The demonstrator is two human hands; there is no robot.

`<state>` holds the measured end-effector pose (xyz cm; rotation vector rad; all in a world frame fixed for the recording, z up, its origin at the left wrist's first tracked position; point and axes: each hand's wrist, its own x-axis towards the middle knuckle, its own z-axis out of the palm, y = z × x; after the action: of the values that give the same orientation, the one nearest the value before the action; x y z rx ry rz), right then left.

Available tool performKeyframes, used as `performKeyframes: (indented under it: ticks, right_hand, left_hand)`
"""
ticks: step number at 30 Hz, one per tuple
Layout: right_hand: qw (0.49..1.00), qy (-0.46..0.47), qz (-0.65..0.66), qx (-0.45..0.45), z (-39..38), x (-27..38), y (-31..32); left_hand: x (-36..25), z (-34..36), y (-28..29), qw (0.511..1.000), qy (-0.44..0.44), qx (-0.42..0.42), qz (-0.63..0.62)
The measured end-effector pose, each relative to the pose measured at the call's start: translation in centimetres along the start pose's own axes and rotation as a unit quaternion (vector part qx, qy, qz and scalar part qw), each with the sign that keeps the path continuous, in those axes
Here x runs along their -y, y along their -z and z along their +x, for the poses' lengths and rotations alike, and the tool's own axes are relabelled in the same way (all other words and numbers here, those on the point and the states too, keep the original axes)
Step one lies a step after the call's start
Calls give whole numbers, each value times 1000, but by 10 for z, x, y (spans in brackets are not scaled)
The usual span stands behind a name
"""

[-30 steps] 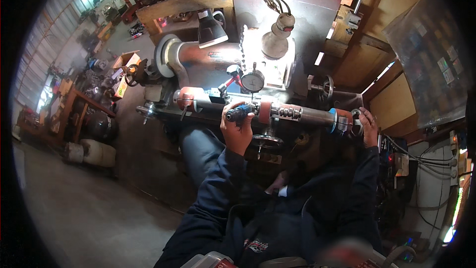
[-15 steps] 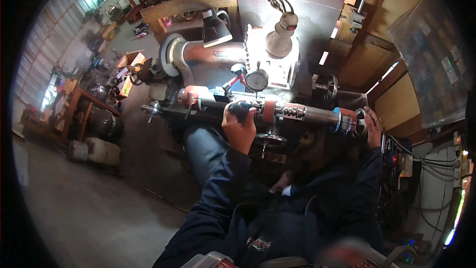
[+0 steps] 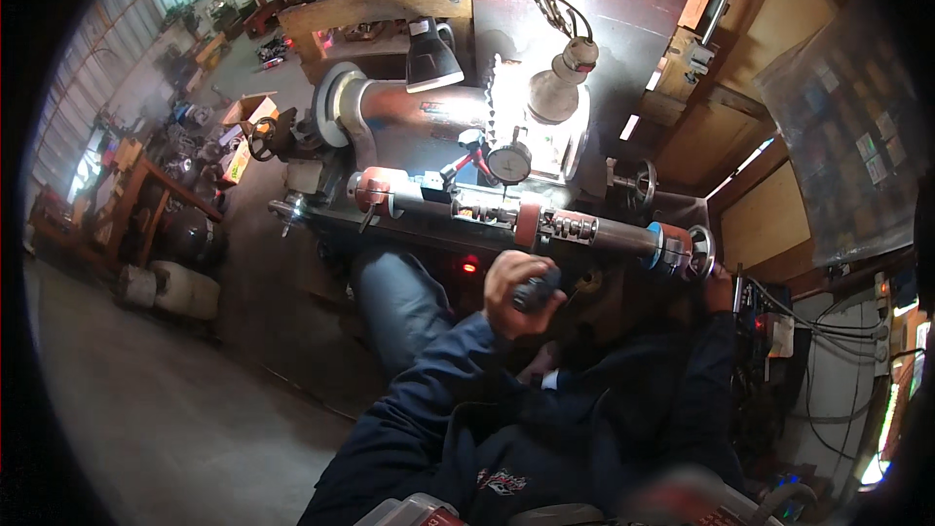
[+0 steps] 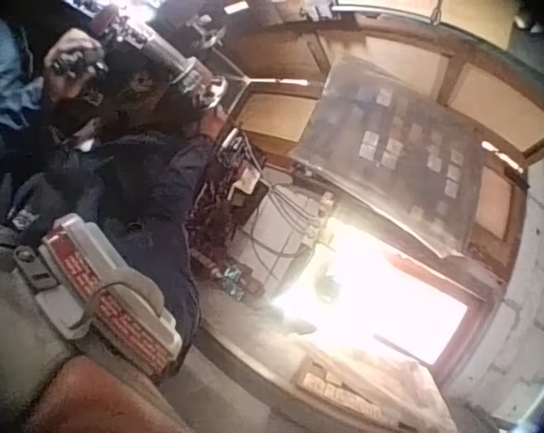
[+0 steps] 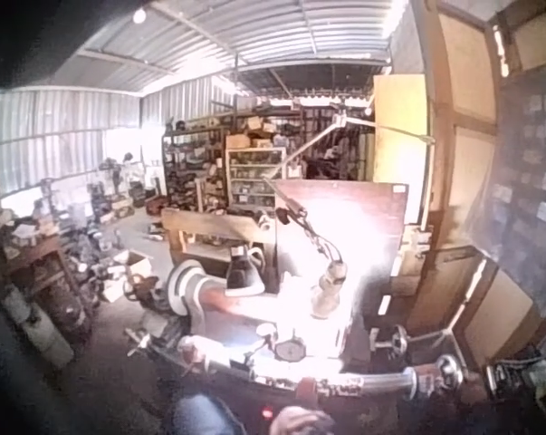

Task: Grinding a motorcycle engine valve using a precision grinding machine.

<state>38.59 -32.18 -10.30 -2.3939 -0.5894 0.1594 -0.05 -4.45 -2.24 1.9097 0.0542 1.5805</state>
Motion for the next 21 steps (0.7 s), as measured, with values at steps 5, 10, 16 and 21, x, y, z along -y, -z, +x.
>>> performKeyframes:
  ticks: [5,10,16,21]
  right_hand:
    - [980,29,185,72,-49,30,45]
    - [959,88,259,77,-40,70,74]
    - [974,100,200,-30,7,77,51]
    - [972,69,223,6,46,26,2]
  left_hand:
    - [-14,-12,-20,984,-67,154,-57]
    - [-21,-23,-36,975,-77,194,-75]
    - [-19,-33,-41,971,-57,226,-57]
    - [-16,-36,-44,970,-53,230,-52]
